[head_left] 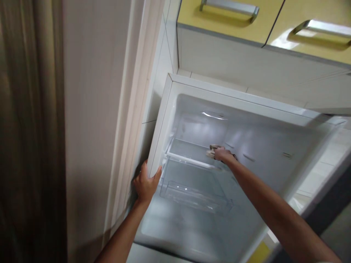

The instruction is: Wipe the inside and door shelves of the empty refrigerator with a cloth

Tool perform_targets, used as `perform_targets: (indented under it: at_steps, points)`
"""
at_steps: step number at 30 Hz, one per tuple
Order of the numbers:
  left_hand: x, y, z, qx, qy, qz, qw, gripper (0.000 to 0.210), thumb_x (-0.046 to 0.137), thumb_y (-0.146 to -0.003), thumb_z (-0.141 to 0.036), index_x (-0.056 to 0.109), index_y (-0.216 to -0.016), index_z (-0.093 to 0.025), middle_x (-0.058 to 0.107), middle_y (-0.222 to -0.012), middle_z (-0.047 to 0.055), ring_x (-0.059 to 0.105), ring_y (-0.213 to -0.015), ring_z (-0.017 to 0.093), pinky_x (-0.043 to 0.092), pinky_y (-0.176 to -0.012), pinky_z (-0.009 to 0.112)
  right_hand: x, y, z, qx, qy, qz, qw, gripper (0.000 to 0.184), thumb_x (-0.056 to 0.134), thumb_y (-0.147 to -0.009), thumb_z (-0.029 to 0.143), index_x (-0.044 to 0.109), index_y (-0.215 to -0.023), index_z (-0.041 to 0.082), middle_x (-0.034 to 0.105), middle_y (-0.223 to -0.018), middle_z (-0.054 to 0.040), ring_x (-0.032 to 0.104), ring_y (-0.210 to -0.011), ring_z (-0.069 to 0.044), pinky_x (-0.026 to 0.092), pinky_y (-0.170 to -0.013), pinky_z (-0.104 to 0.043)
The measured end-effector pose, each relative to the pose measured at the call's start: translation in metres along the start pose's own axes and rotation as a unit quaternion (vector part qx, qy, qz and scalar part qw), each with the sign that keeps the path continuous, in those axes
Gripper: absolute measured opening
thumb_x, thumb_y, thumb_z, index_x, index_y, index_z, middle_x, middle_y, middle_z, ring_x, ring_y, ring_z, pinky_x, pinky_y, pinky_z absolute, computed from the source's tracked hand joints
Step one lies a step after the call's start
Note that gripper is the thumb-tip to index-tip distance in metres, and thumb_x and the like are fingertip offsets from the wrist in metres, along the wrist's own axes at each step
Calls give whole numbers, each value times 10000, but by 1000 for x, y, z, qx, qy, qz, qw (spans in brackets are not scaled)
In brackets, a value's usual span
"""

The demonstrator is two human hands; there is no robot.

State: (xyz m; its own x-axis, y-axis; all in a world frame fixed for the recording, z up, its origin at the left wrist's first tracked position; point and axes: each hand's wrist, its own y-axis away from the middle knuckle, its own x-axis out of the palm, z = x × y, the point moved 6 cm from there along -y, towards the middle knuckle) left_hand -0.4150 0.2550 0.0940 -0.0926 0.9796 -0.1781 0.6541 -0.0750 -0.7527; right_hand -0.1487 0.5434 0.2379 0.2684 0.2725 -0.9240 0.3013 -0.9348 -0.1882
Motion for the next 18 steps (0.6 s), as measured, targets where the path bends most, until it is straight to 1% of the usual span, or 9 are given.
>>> perform_targets:
  at_steps: [2, 4, 6, 8, 10, 12, 13, 15, 18]
  points:
    - [0, -1, -1, -7, 2, 12, 1000, 643, 625, -855, -650, 649, -1220, -121, 772, -970, 158, 744, -836, 300, 465, -681, 313, -7, 17, 15, -23, -11, 2, 1000, 370, 592, -906, 297, 683, -1261, 245, 619, -1250, -182, 672, -1033, -298, 523, -857, -402]
    - [0, -1, -1, -11, 4, 20, 1000, 637, 622, -857, -639, 645, -1224, -119, 771, -977, 162, 742, -850, 305, 463, -685, 315, -16, 37, 38, -62, -28, -15, 998, 384, 541, -946, 328, 646, -1313, 293, 587, -1301, -161, 658, -1058, -296, 511, -889, -406]
    - [0, -2, -2, -14, 5, 24, 1000, 626, 628, -855, -623, 640, -1226, -119, 768, -994, 166, 739, -859, 309, 460, -688, 317, -27, 61, 68, -108, -47, -50, 992, 399, 470, -989, 352, 594, -1369, 346, 534, -1377, -131, 617, -1141, -295, 488, -952, -408]
    - [0, -3, -3, -19, 1, 28, 999, 627, 649, -840, -608, 634, -1228, -116, 765, -1002, 169, 735, -862, 316, 456, -688, 318, -39, 88, 100, -155, -70, -95, 981, 408, 410, -1016, 309, 565, -1384, 390, 473, -1452, -86, 513, -1291, -291, 459, -1015, -386]
    - [1, -4, -4, -28, -6, 39, 999, 628, 675, -824, -588, 629, -1231, -111, 762, -981, 171, 730, -855, 321, 449, -682, 317, -54, 118, 131, -222, -134, -162, 952, 399, 414, -1009, 247, 609, -1341, 352, 445, -1482, -96, 437, -1355, -304, 468, -1017, -386]
    - [0, -5, -6, -35, -13, 55, 998, 616, 687, -822, -560, 623, -1241, -113, 757, -973, 171, 727, -861, 324, 445, -678, 316, -65, 145, 152, -272, -206, -199, 919, 386, 442, -997, 220, 635, -1312, 333, 461, -1468, -89, 449, -1335, -281, 469, -1035, -374]
    - [0, -5, -7, -38, -16, 63, 997, 614, 690, -823, -552, 619, -1248, -116, 755, -972, 171, 726, -866, 325, 443, -677, 316, -68, 157, 158, -290, -247, -204, 902, 388, 467, -982, 204, 638, -1311, 322, 474, -1454, -86, 475, -1309, -260, 465, -1049, -360]
    - [-2, -6, -9, -47, -23, 73, 996, 630, 696, -821, -555, 606, -1266, -118, 751, -969, 169, 722, -877, 331, 440, -680, 320, -69, 177, 158, -303, -333, -201, 870, 415, 513, -942, 170, 632, -1324, 280, 509, -1416, -89, 521, -1261, -219, 450, -1079, -325]
    - [-5, -6, -11, -57, -31, 94, 993, 656, 696, -827, -570, 591, -1283, -110, 748, -964, 169, 718, -894, 342, 446, -698, 329, -58, 206, 135, -279, -438, -200, 831, 459, 497, -913, 153, 607, -1354, 221, 558, -1391, -97, 524, -1283, -203, 435, -1113, -315]
